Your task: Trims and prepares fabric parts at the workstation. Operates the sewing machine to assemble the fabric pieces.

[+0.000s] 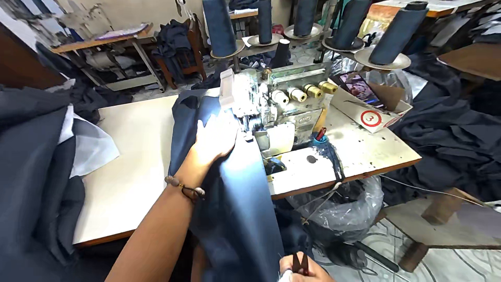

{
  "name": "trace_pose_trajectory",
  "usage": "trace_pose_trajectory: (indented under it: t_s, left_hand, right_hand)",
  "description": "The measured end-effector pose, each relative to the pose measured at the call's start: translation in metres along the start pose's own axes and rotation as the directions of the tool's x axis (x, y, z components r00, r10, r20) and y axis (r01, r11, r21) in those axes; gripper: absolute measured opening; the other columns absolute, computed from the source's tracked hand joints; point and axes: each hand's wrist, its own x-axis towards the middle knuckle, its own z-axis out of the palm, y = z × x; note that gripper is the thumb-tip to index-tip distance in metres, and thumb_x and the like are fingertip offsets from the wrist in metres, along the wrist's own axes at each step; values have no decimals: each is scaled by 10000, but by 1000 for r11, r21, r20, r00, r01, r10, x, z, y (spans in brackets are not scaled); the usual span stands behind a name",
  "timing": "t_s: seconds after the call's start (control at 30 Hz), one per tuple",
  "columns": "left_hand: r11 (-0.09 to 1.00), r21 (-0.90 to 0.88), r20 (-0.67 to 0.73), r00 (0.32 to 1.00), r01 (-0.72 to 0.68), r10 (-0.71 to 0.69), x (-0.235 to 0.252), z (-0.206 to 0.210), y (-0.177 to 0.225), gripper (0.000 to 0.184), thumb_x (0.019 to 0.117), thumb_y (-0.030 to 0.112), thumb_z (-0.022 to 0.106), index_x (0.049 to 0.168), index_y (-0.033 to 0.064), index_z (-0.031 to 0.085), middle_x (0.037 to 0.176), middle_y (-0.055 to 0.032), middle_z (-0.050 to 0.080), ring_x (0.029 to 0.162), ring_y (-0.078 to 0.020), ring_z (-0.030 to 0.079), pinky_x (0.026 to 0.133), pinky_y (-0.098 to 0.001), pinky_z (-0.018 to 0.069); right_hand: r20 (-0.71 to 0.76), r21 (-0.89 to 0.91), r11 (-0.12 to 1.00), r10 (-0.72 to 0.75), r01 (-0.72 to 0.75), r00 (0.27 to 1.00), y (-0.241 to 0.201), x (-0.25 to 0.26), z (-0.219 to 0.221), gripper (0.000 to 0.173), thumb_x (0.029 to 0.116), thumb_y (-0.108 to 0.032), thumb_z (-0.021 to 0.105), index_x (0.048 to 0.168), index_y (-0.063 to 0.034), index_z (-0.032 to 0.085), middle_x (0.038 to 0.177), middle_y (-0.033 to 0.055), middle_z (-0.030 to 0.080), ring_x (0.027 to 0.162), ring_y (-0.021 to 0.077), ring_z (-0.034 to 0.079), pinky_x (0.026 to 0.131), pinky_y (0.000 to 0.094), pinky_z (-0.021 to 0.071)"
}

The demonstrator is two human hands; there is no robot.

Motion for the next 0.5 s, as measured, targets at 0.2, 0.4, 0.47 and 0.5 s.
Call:
trace_pose_trajectory:
  t_s: [0.2,0.4,0.47,0.5]
  left_hand:
    - [985,-30,47,985,169,-167,69,-14,-4,671,1037,213,602,1589,-6,290,1651,-259,262,1517,-470,256,1210,-605,209]
    - [985,96,84,984,146,-155,134,-14,-24,734,973,291,701,1571,32,362,1639,-214,312,1533,-430,233,1152,-729,157]
    - [984,124,85,987,125,-137,137,-19,-20,644,1016,228,633,1583,79,366,1638,-203,325,1532,-452,223,1111,-776,173]
    - [988,100,63,990,120,-127,138,-20,-20,618,1027,197,608,1584,83,366,1623,-210,350,1518,-464,247,1094,-784,184]
  right_hand:
    - [-38,25,1000,-5,6,999,-14,59,-23,165,1001,-366,644,888,-251,680,736,-205,613,671,-124,556,621,87,453]
    - [-121,-163,981,-126,105,985,-31,114,-39,137,994,-182,614,860,-208,614,709,-181,554,647,-106,516,600,96,432]
    - [-162,-271,957,-154,106,975,-39,129,-41,175,972,-88,563,838,-196,593,690,-179,534,624,-102,499,583,100,422]
    - [-191,-317,944,-155,89,969,-43,134,-41,193,961,-62,543,826,-193,587,682,-177,526,614,-99,495,575,104,421]
